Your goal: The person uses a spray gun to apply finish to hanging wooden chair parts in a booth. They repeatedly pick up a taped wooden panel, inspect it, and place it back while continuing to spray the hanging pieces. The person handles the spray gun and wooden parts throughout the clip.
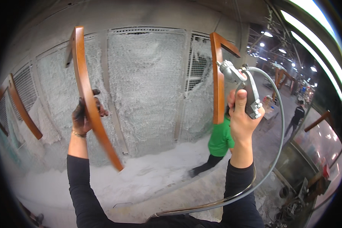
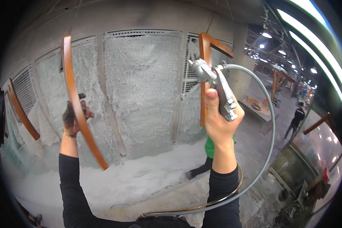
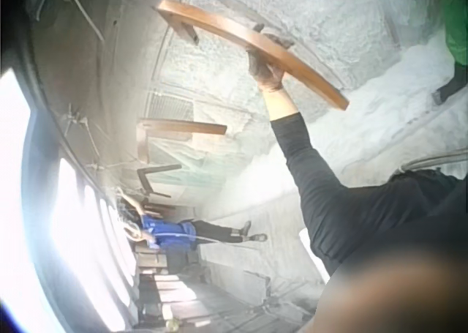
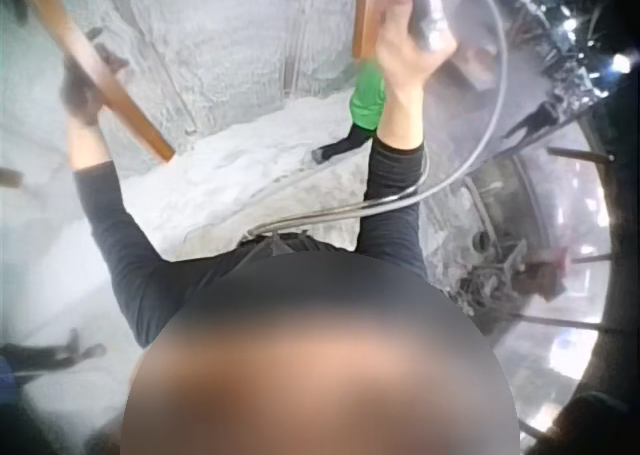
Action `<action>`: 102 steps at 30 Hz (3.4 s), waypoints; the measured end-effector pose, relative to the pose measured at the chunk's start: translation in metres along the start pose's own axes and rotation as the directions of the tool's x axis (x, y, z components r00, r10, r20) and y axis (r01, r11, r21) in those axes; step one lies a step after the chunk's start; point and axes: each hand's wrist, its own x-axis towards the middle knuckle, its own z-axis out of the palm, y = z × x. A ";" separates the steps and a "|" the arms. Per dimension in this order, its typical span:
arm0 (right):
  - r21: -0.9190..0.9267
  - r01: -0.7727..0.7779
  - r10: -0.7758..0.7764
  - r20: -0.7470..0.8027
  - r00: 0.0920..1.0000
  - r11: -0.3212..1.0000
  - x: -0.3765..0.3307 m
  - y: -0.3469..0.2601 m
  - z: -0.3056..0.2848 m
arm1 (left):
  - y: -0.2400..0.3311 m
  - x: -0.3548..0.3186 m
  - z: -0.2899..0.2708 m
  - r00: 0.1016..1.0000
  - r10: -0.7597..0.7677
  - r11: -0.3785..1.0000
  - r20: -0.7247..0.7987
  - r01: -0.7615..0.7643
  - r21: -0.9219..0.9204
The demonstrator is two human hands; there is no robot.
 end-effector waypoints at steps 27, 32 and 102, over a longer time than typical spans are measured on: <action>0.177 -0.091 0.084 0.046 0.995 0.980 -0.031 0.040 -0.035 | 0.090 0.003 0.103 0.599 0.131 0.665 -0.790 0.537 0.518; 0.132 -0.020 0.008 0.090 0.996 0.991 -0.066 0.033 -0.028 | 0.094 -0.003 0.107 0.614 0.042 0.768 -0.788 0.485 0.418; -0.476 -0.364 0.527 0.272 0.805 0.801 -0.279 0.081 -0.070 | -0.268 -0.043 0.227 0.899 0.033 0.454 0.437 -0.403 0.795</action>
